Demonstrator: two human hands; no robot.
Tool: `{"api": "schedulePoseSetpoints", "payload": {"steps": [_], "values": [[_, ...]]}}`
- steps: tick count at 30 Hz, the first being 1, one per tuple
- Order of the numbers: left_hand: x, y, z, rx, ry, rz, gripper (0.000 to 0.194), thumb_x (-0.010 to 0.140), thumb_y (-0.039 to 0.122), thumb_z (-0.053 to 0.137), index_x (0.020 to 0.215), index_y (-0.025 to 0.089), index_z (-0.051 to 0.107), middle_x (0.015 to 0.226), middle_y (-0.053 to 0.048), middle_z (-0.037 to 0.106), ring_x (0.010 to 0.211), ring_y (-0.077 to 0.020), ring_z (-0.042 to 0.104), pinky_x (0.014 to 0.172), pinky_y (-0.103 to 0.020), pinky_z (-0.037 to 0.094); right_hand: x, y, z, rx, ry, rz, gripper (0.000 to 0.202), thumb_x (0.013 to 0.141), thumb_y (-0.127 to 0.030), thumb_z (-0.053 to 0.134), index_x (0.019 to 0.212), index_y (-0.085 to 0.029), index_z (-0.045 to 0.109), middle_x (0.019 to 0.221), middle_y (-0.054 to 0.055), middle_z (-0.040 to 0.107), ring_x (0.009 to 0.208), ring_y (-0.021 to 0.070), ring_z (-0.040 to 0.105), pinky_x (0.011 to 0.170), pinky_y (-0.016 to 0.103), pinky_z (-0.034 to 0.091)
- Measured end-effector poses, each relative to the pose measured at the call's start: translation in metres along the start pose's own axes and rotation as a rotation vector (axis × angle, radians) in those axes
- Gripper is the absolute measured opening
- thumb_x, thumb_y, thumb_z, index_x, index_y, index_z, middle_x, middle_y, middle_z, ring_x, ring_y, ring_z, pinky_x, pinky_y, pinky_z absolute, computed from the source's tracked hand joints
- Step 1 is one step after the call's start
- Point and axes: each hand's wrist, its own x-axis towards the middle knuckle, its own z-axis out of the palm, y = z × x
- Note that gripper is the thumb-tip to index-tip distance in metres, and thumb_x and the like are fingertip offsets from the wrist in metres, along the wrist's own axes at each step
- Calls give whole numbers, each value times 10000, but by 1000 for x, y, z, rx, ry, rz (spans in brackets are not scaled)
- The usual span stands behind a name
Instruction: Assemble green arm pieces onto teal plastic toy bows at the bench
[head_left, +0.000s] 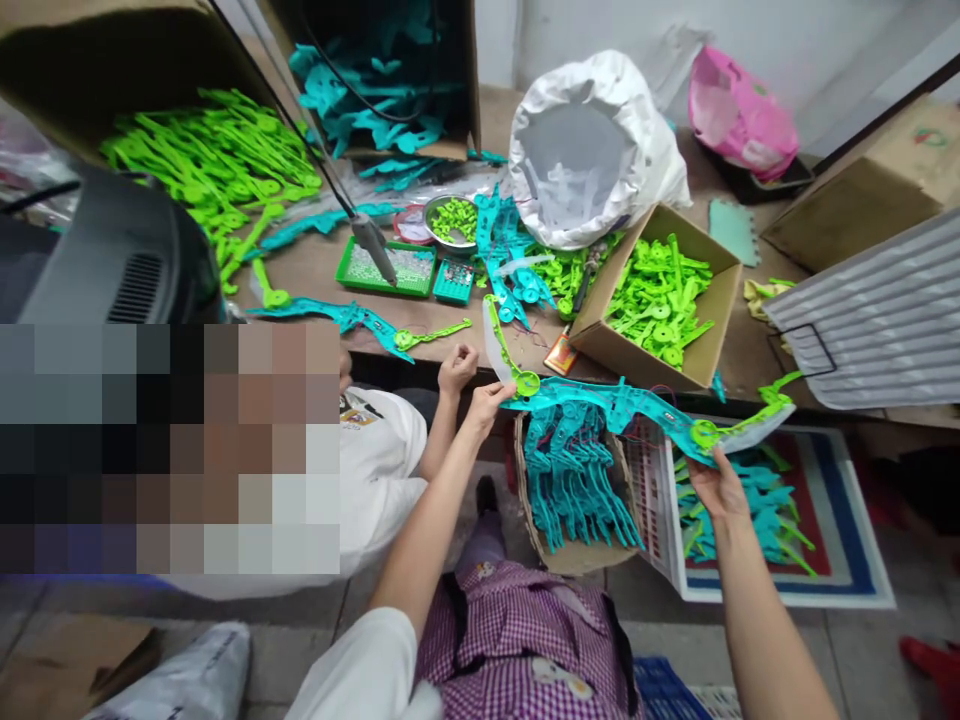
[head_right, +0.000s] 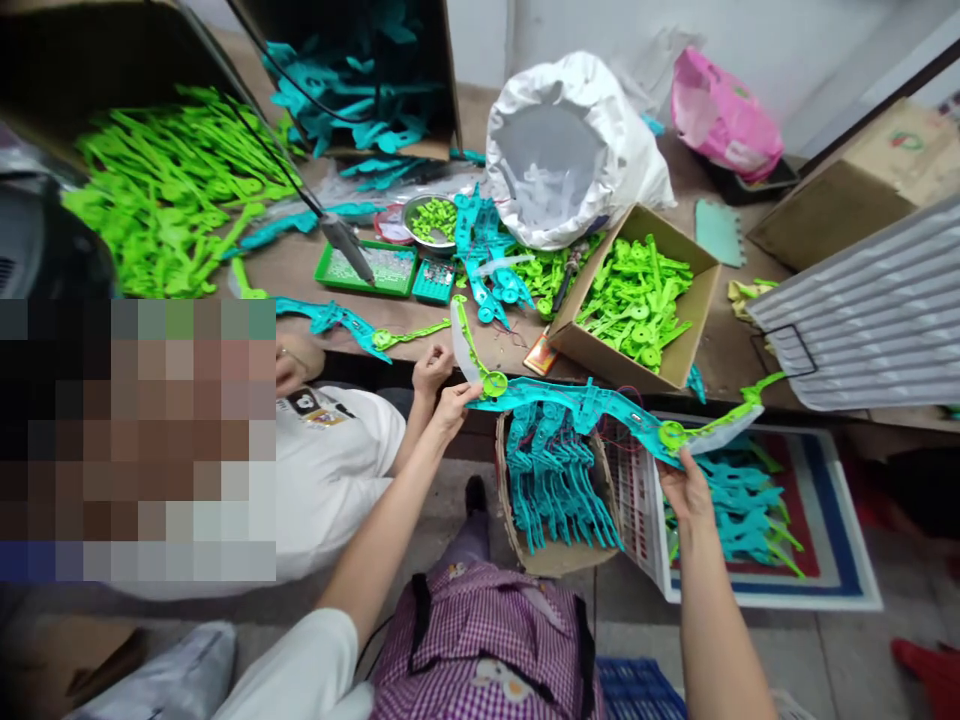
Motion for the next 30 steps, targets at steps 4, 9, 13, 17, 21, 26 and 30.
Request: {"api": "schedulePoseSetpoints", "payload": {"steps": [4, 9, 13, 17, 21, 26, 30], "values": [[-8, 1, 3, -1, -55, -27, 267, 586, 299, 840, 771, 143, 727, 674, -7, 673, 746, -160, 606, 751, -281, 494, -10, 2, -6, 19, 15, 0, 242, 738, -327, 698, 966, -246, 684, 976, -22, 748, 927, 152, 696, 951, 298, 533], [-17, 1, 9, -9, -77, -59, 254, 579, 304, 856, 731, 152, 722, 680, -44, 671, 786, -202, 629, 719, -295, 494, -23, 3, -14, 29, 25, 13, 216, 735, -325, 702, 934, -241, 684, 961, -10, 749, 914, 155, 700, 943, 298, 537], [-22, 1, 12, -18, -79, -87, 253, 575, 297, 859, 719, 131, 733, 700, -70, 679, 767, -203, 626, 695, -295, 471, -36, 2, -20, 41, 31, 10, 210, 719, -335, 720, 907, -250, 680, 919, -19, 753, 886, 157, 705, 940, 311, 540], [-26, 3, 15, -20, -66, -116, 340, 494, 295, 892, 725, 90, 749, 699, -88, 695, 738, -205, 622, 687, -302, 457, -56, -1, -22, 66, 43, -7, 232, 688, -345, 748, 891, -256, 679, 893, -36, 755, 867, 147, 705, 930, 292, 542], [-32, 6, 20, -14, -38, -140, 435, 369, 301, 919, 719, 103, 751, 668, -52, 699, 698, -187, 632, 694, -296, 467, -81, -4, -24, 96, 52, -24, 303, 636, -354, 787, 901, -246, 688, 914, -33, 755, 848, 160, 708, 865, 294, 570], [-45, 1, 26, 1, -61, -186, 422, 374, 328, 906, 705, 127, 738, 662, -16, 705, 620, -139, 628, 655, -259, 480, -111, -11, -36, 129, 78, -72, 309, 594, -345, 822, 840, -215, 687, 850, -5, 756, 809, 199, 712, 805, 334, 582], [-63, -7, 32, 3, -7, -217, 272, 492, 242, 857, 697, 133, 715, 679, 6, 705, 601, -113, 621, 647, -229, 501, -143, -22, -52, 165, 75, -93, 308, 598, -346, 827, 836, -202, 693, 830, 4, 755, 753, 187, 708, 732, 309, 586]]}}
